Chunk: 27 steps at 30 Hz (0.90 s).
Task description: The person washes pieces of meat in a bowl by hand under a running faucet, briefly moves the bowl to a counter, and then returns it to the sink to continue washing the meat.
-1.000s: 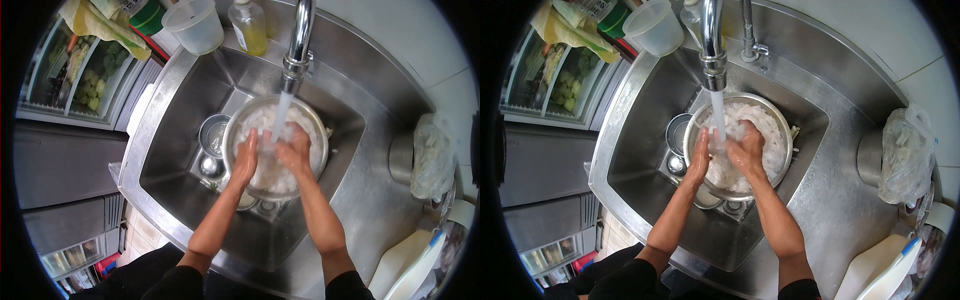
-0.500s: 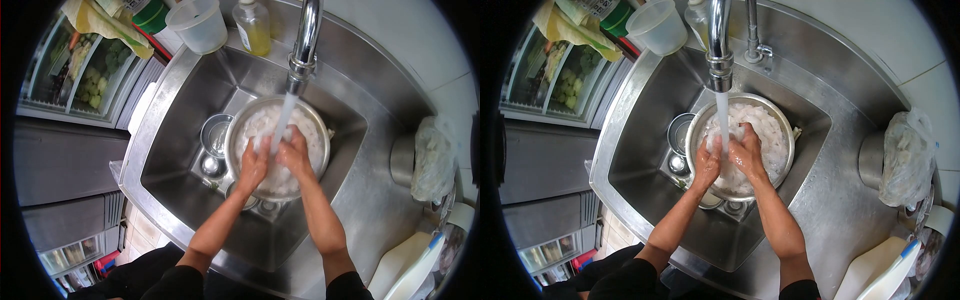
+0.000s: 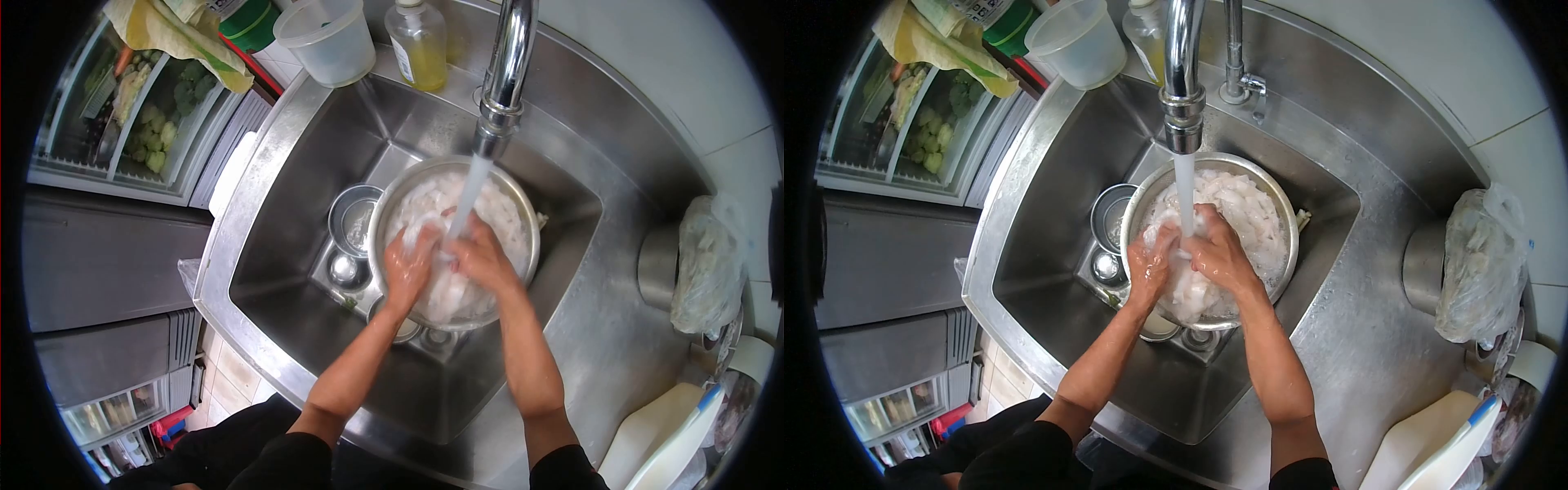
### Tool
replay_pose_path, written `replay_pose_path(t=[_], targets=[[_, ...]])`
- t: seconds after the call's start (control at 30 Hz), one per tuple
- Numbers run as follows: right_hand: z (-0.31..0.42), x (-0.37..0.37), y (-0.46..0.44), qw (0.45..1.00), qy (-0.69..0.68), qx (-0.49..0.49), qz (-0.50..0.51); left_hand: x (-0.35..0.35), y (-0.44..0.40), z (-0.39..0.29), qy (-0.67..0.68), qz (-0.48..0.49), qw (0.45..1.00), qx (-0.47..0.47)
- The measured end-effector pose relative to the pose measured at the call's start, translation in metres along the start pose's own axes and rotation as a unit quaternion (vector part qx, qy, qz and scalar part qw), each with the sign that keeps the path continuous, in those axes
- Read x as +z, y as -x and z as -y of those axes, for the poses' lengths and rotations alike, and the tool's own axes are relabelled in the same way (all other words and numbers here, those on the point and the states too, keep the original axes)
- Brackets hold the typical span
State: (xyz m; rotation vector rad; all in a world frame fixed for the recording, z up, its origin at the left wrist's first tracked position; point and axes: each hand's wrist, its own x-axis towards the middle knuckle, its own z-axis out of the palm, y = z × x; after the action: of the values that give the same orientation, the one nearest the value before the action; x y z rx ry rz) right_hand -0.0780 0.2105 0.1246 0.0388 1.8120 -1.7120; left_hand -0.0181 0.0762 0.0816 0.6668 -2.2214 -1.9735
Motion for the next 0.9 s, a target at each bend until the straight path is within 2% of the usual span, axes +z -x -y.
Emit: replay_pose_path(t=[0.17,0.3,0.4,0.5,0.6,0.7,0.8,0.9], targets=[[-0.01,-0.003,-0.002,0.999,0.048,-0.022,0.016,0.001,-0.003,0.011,0.032,-0.026,0.999,-0.033],[-0.005,-0.001,0.002,0.996,0.071,-0.059,-0.008,0.002,-0.004,0.02,0.087,-0.034,0.994,-0.06],[-0.005,-0.001,0.002,0.988,0.102,-0.11,-0.016,-0.002,-0.004,0.012,0.036,-0.026,0.994,-0.097],[-0.011,-0.001,-0.002,0.979,0.136,-0.148,-0.042,-0.001,-0.004,0.007,0.03,-0.045,0.998,-0.016],[-0.005,0.0,0.002,0.982,0.122,-0.135,-0.054,-0.004,-0.004,0.004,0.03,-0.024,0.998,-0.056],[-0.005,-0.001,0.002,0.98,0.125,-0.143,-0.059,-0.01,-0.006,0.01,0.011,0.011,0.999,-0.046],[-0.019,-0.001,-0.005,0.97,0.147,-0.172,-0.089,-0.003,-0.006,0.01,0.04,-0.005,0.999,0.035],[-0.019,0.003,-0.006,0.967,0.172,-0.146,-0.117,-0.006,-0.004,0.005,-0.002,0.02,1.0,0.021]])
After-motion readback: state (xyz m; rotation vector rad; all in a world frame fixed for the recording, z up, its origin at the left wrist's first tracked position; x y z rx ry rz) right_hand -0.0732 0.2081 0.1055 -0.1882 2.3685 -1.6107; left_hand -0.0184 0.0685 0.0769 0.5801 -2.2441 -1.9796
